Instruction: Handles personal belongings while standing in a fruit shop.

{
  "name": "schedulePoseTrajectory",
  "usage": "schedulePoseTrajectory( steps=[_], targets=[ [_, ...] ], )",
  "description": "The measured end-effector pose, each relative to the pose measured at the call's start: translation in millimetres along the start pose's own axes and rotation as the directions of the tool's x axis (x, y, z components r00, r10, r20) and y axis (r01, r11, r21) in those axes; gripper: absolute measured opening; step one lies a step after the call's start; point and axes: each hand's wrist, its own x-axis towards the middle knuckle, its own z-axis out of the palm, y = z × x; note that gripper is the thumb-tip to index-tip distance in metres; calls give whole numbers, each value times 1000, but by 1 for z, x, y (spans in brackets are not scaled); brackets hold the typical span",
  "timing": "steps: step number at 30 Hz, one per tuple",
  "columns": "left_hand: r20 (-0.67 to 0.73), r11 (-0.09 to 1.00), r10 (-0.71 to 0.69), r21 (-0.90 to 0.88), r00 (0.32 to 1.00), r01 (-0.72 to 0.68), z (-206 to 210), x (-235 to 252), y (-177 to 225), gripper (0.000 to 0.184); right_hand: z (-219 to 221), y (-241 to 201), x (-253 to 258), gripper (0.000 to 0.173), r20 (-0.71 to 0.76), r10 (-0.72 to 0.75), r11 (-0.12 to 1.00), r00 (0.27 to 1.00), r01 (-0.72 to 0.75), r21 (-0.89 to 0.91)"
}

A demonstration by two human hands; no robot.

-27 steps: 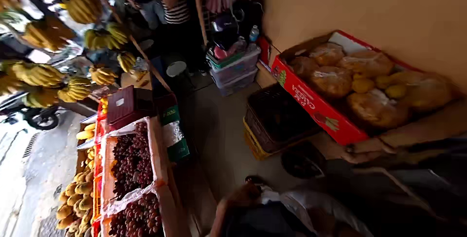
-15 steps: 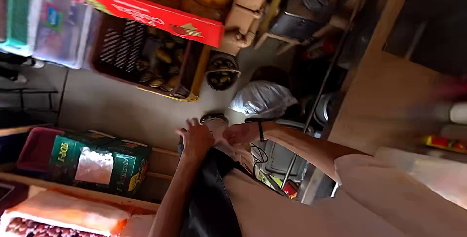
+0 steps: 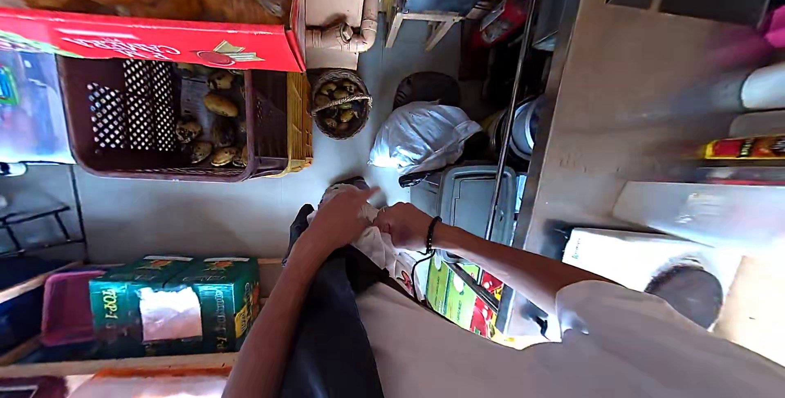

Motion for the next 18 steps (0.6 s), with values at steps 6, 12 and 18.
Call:
schedulePoseTrajectory(
  steps=[6,12,18],
  targets=[
    [178,960,277,-5,944,-280,-7,-31,-11,50,-24,58,12,19,-81,208,937,975,-175,301],
    [288,985,127,73,949,-154,-25,-43,18,39,-19,21,9,27,47,346,938,937,-346,-12],
    [357,974,12,208,934,-92,-31,-42,32,38,1,31,15,34,-148,242,967,959,-226,116]
  ],
)
